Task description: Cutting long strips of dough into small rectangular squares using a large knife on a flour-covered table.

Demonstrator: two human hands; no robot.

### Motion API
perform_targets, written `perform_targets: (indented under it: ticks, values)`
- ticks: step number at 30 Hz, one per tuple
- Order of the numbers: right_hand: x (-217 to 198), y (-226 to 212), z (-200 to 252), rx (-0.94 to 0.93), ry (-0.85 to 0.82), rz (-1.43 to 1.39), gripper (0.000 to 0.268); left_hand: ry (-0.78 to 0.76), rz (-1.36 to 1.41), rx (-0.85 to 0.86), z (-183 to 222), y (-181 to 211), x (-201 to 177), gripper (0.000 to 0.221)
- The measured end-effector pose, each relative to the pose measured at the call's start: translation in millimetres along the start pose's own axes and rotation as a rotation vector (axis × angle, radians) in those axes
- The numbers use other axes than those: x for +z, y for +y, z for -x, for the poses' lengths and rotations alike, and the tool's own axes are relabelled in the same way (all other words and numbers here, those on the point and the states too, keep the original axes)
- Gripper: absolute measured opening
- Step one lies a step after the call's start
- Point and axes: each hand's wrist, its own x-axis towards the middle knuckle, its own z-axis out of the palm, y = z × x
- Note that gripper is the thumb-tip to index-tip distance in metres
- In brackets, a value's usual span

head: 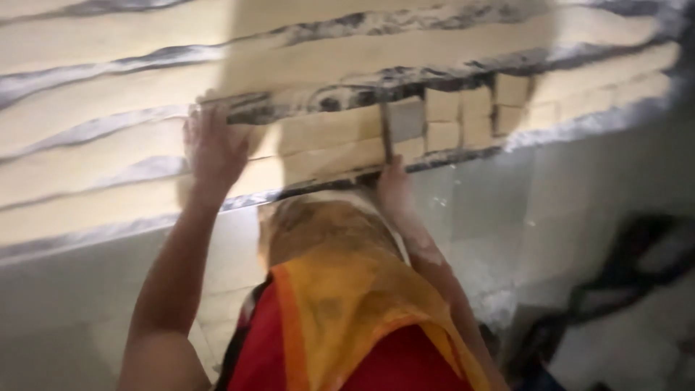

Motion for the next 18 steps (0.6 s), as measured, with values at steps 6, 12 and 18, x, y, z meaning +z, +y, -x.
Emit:
perform_targets:
  ticks: [6,12,18]
  values:
    - [49.0,81.3,-33.6,-0.782,0.203,0.849,0.039,-0.042,-0.162,0.207,12.3,-39.1,-49.2,0.05]
    - [26.1,60.4,-46.1,-0.723,0.104,0.607,0.052,0.053,-0.212,-0.103,19.1,-88.5,-88.7,0.049]
    - [54.1,98.3,-62.2,-0.702,-0.139,0.891,0.038,0.174,-0.297,0.042,57.2,-66.1,-115.6,0.04]
